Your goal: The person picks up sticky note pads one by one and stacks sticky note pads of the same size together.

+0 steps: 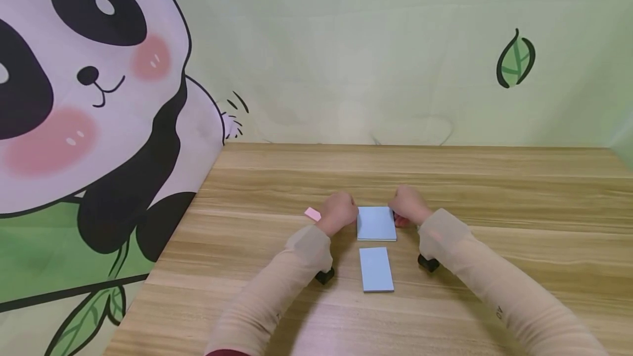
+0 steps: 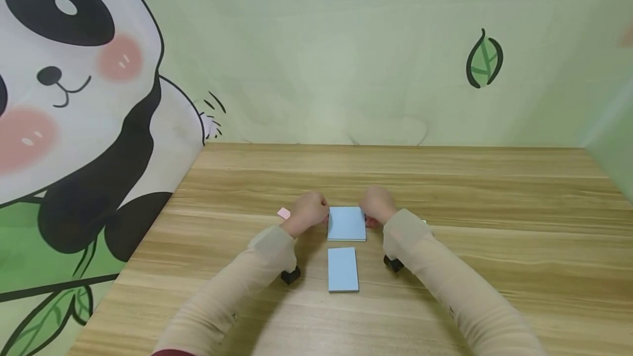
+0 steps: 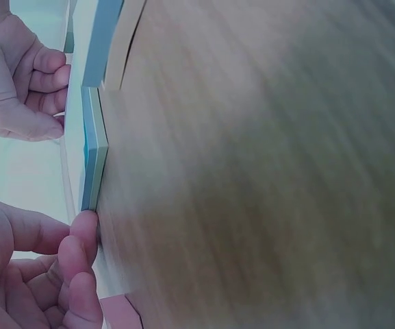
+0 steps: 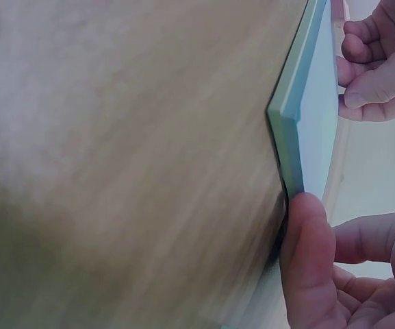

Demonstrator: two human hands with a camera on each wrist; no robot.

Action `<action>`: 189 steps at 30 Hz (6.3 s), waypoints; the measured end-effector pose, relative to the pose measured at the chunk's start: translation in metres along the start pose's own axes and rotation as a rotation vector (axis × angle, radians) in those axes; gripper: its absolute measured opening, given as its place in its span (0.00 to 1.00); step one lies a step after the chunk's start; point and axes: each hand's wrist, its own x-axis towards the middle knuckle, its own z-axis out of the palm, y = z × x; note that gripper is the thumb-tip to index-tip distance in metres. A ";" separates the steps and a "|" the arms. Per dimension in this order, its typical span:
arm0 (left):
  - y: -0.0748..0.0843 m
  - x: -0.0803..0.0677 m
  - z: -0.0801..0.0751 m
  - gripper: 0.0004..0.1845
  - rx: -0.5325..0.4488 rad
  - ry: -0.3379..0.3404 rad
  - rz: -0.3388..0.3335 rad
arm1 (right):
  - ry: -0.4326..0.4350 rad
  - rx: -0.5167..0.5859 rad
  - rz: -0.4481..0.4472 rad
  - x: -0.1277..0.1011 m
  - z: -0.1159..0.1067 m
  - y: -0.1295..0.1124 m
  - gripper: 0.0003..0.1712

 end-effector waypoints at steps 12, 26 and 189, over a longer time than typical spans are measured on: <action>-0.002 -0.002 -0.001 0.19 -0.044 -0.003 0.014 | -0.009 0.040 -0.015 -0.002 -0.003 0.002 0.11; -0.005 -0.010 -0.001 0.19 -0.014 -0.038 0.035 | -0.099 0.184 0.018 -0.017 -0.002 0.006 0.08; -0.002 -0.039 -0.001 0.07 0.415 -0.026 0.378 | 0.048 -0.418 -0.396 0.001 0.003 -0.017 0.12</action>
